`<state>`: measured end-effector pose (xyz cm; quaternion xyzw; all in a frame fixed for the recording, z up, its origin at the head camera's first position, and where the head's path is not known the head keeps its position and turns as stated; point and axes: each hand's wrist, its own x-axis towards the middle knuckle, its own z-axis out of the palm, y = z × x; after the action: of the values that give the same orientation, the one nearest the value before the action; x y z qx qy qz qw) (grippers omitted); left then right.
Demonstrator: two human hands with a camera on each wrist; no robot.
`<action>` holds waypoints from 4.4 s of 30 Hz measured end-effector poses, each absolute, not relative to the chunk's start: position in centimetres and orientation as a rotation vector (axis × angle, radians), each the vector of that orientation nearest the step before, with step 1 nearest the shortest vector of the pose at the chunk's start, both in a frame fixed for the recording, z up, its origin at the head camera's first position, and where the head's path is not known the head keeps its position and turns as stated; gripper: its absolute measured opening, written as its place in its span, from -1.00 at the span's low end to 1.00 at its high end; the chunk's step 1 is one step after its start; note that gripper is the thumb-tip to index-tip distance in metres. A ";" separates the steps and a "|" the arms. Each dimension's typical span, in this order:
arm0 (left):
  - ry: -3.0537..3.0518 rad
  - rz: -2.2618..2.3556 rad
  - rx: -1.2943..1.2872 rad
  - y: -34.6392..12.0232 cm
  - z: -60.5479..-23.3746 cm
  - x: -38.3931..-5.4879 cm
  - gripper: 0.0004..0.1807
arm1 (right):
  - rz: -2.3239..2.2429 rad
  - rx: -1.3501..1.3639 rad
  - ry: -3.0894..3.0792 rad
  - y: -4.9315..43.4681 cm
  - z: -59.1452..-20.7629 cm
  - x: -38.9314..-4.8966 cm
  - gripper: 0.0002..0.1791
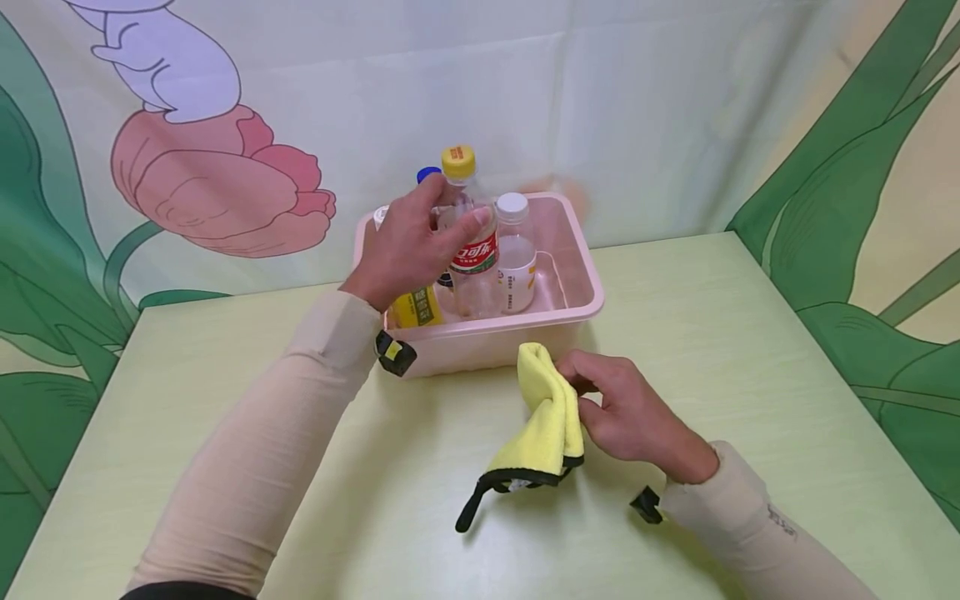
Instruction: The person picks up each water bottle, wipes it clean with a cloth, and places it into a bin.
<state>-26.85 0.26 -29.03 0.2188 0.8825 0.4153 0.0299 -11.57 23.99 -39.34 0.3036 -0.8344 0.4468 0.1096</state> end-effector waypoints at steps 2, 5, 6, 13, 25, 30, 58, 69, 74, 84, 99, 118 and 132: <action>2.714 1.301 0.684 0.3 -29.3 -26.8 -0.52 | 1.314 0.890 -2.457 24.0 -39.3 -11.6 -0.58; 2.698 1.323 0.686 0.3 -29.5 -26.7 -0.53 | 1.311 0.882 -2.465 24.0 -39.2 -11.6 -0.58; 2.694 1.320 0.682 0.3 -29.6 -26.7 -0.53 | 1.309 0.879 -2.468 24.0 -39.2 -11.6 -0.58; 2.706 1.252 0.673 0.4 -30.0 -26.5 -0.53 | 1.307 0.874 -2.479 24.0 -39.1 -11.4 -0.57; 2.665 1.253 0.662 0.7 -30.7 -26.6 -0.45 | 1.309 0.865 -2.475 24.2 -38.9 -11.4 -0.58; 2.637 1.266 0.626 0.8 -31.3 -26.5 -0.40 | 1.302 0.861 -2.479 24.3 -38.7 -11.4 -0.59; 2.578 1.289 0.650 0.2 -33.1 -26.5 -0.27 | 1.167 1.004 -2.529 25.1 -37.3 -12.0 -0.60; 2.560 1.347 0.601 0.4 -32.8 -26.3 -0.23 | 1.113 1.062 -2.577 24.5 -37.8 -11.8 -0.63; 2.578 1.353 0.621 0.7 -32.4 -26.1 -0.26 | 1.086 1.095 -2.562 24.5 -37.7 -12.0 -0.63; 2.593 1.367 0.575 0.7 -32.2 -26.1 -0.24 | 1.037 1.091 -2.572 24.4 -37.3 -11.8 -0.66; 2.642 1.479 0.613 0.8 -30.6 -25.6 -0.10 | 0.777 1.205 -2.695 23.6 -36.8 -11.6 -0.73; 2.860 1.891 0.700 -2.5 -25.8 -23.1 -0.29 | 0.214 1.483 -2.978 18.8 -41.5 -8.5 -0.51; 3.021 1.639 0.605 -4.5 -27.0 -22.9 -0.40 | 0.036 1.488 -2.708 17.8 -42.8 -7.7 -0.93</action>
<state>-22.91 -4.53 -27.03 0.1708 0.8525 0.4625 -0.1735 -7.69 17.84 -42.78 0.4816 -0.8760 0.0116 0.0258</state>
